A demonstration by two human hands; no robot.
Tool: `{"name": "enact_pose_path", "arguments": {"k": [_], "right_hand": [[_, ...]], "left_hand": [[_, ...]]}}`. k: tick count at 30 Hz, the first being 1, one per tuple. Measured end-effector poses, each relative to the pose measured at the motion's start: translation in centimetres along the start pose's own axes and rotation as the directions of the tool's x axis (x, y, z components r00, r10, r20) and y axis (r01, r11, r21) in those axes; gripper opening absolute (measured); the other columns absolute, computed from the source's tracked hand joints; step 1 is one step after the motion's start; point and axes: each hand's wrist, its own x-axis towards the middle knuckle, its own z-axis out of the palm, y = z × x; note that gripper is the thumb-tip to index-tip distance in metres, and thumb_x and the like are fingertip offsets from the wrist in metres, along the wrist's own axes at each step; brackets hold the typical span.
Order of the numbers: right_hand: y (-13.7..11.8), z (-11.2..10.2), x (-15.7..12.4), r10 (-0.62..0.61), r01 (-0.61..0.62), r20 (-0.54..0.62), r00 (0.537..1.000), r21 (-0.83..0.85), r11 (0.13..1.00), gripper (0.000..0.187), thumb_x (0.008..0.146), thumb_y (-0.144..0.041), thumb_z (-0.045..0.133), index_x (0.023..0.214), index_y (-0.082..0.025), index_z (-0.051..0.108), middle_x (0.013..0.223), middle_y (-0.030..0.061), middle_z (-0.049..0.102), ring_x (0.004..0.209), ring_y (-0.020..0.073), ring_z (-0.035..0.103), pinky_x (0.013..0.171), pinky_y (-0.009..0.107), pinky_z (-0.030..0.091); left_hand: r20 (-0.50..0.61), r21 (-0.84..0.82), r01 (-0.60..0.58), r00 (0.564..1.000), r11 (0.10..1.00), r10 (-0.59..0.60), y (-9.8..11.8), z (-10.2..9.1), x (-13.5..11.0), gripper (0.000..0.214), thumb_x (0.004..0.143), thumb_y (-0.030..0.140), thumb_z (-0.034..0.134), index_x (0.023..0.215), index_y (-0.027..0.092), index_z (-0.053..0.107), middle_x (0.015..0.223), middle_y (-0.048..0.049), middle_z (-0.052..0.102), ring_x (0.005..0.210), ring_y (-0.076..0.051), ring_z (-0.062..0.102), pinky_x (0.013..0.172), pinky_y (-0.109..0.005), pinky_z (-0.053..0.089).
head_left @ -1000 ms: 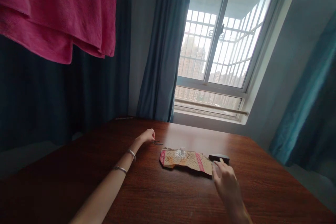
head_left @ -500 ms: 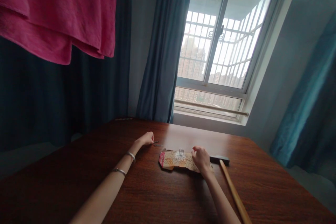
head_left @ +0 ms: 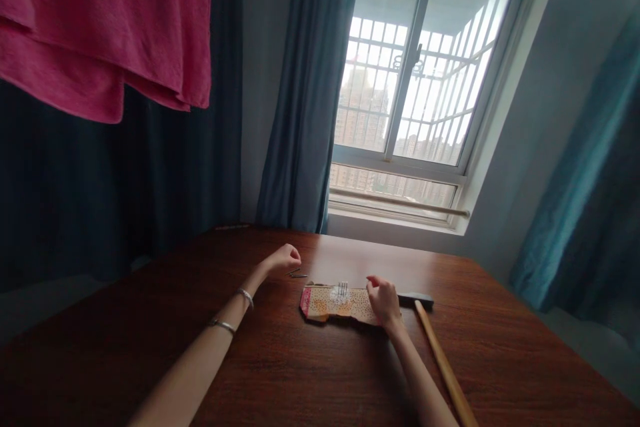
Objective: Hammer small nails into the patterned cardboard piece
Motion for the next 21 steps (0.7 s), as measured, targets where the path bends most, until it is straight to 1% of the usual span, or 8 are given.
{"name": "enact_pose_path", "arguments": {"k": [2, 5, 8, 11, 13, 16, 18, 21], "right_hand": [[-0.4, 0.1, -0.1, -0.023, 0.025, -0.018, 1.0, 0.13, 0.991, 0.028, 0.077, -0.026, 0.045, 0.09, -0.017, 0.068, 0.084, 0.0073, 0.069, 0.08, 0.0197, 0.062, 0.077, 0.03, 0.045], [-1.4, 0.3, -0.5, -0.009, 0.01, -0.003, 1.0, 0.349, 0.937, 0.028, 0.077, -0.031, 0.048, 0.092, -0.017, 0.069, 0.086, 0.0076, 0.07, 0.079, 0.0206, 0.063, 0.069, 0.03, 0.049], [-2.6, 0.3, -0.7, 0.039, -0.066, 0.061, 0.997, 0.569, 0.82, 0.034, 0.076, -0.04, 0.051, 0.096, -0.018, 0.068, 0.092, 0.0084, 0.069, 0.083, 0.0224, 0.062, 0.058, 0.029, 0.051], [-3.7, -0.1, -0.8, 0.078, -0.138, 0.116, 0.99, 0.718, 0.682, 0.039, 0.074, -0.045, 0.055, 0.097, -0.017, 0.067, 0.091, 0.009, 0.069, 0.082, 0.0226, 0.062, 0.052, 0.026, 0.05], [-4.2, -0.3, -0.8, 0.089, -0.16, 0.133, 0.987, 0.763, 0.627, 0.039, 0.072, -0.046, 0.057, 0.096, -0.017, 0.068, 0.089, 0.0086, 0.07, 0.081, 0.0217, 0.062, 0.053, 0.026, 0.051], [-4.3, -0.4, -0.9, 0.118, -0.178, 0.133, 0.984, 0.787, 0.591, 0.039, 0.07, -0.046, 0.06, 0.095, -0.017, 0.068, 0.088, 0.0079, 0.069, 0.08, 0.0207, 0.061, 0.053, 0.025, 0.05], [-4.1, -0.2, -0.9, 0.15, -0.191, 0.127, 0.981, 0.792, 0.58, 0.04, 0.069, -0.046, 0.06, 0.094, -0.016, 0.068, 0.088, 0.0078, 0.069, 0.078, 0.02, 0.061, 0.053, 0.025, 0.05], [-3.6, 0.3, -0.9, 0.197, -0.21, 0.116, 0.974, 0.796, 0.567, 0.042, 0.068, -0.047, 0.062, 0.094, -0.015, 0.068, 0.084, 0.0083, 0.069, 0.076, 0.0196, 0.061, 0.052, 0.025, 0.05]], "left_hand": [[-0.026, -0.143, -0.088, 0.996, 0.986, 0.085, 2.1, 0.4, 0.2, 0.023, 0.06, 0.029, 0.057, 0.069, 0.009, 0.066, 0.061, -0.0017, 0.06, 0.058, -0.012, 0.051, 0.053, -0.02, 0.035], [-0.044, -0.34, -0.202, 0.979, 0.918, 0.199, 5.6, 1.9, 0.0, 0.028, 0.065, 0.035, 0.058, 0.074, 0.009, 0.064, 0.063, -0.002, 0.06, 0.058, -0.011, 0.05, 0.055, -0.02, 0.037], [-0.027, -0.427, -0.28, 0.954, 0.86, 0.298, 9.0, 4.0, -0.8, 0.028, 0.067, 0.036, 0.06, 0.074, 0.009, 0.064, 0.062, -0.0021, 0.059, 0.058, -0.01, 0.049, 0.056, -0.02, 0.037], [-0.034, -0.451, -0.309, 0.943, 0.838, 0.33, 11.3, 6.2, -1.9, 0.03, 0.069, 0.038, 0.059, 0.077, 0.01, 0.065, 0.066, -0.0029, 0.061, 0.06, -0.011, 0.05, 0.054, -0.02, 0.037], [-0.042, -0.466, -0.316, 0.941, 0.827, 0.336, 12.2, 7.4, -2.5, 0.032, 0.07, 0.041, 0.059, 0.077, 0.01, 0.065, 0.067, -0.0034, 0.062, 0.061, -0.012, 0.051, 0.055, -0.021, 0.037], [-0.056, -0.492, -0.31, 0.944, 0.813, 0.326, 12.7, 8.7, -2.8, 0.034, 0.07, 0.043, 0.059, 0.077, 0.01, 0.066, 0.07, -0.0048, 0.064, 0.064, -0.014, 0.054, 0.056, -0.022, 0.039], [-0.055, -0.487, -0.309, 0.944, 0.817, 0.324, 12.8, 9.1, -2.9, 0.035, 0.069, 0.044, 0.06, 0.077, 0.011, 0.067, 0.072, -0.0057, 0.065, 0.067, -0.015, 0.056, 0.058, -0.022, 0.04], [-0.048, -0.452, -0.317, 0.942, 0.834, 0.332, 12.8, 9.3, -2.9, 0.036, 0.069, 0.046, 0.06, 0.077, 0.011, 0.068, 0.072, -0.0058, 0.066, 0.068, -0.017, 0.057, 0.059, -0.023, 0.041]]}}
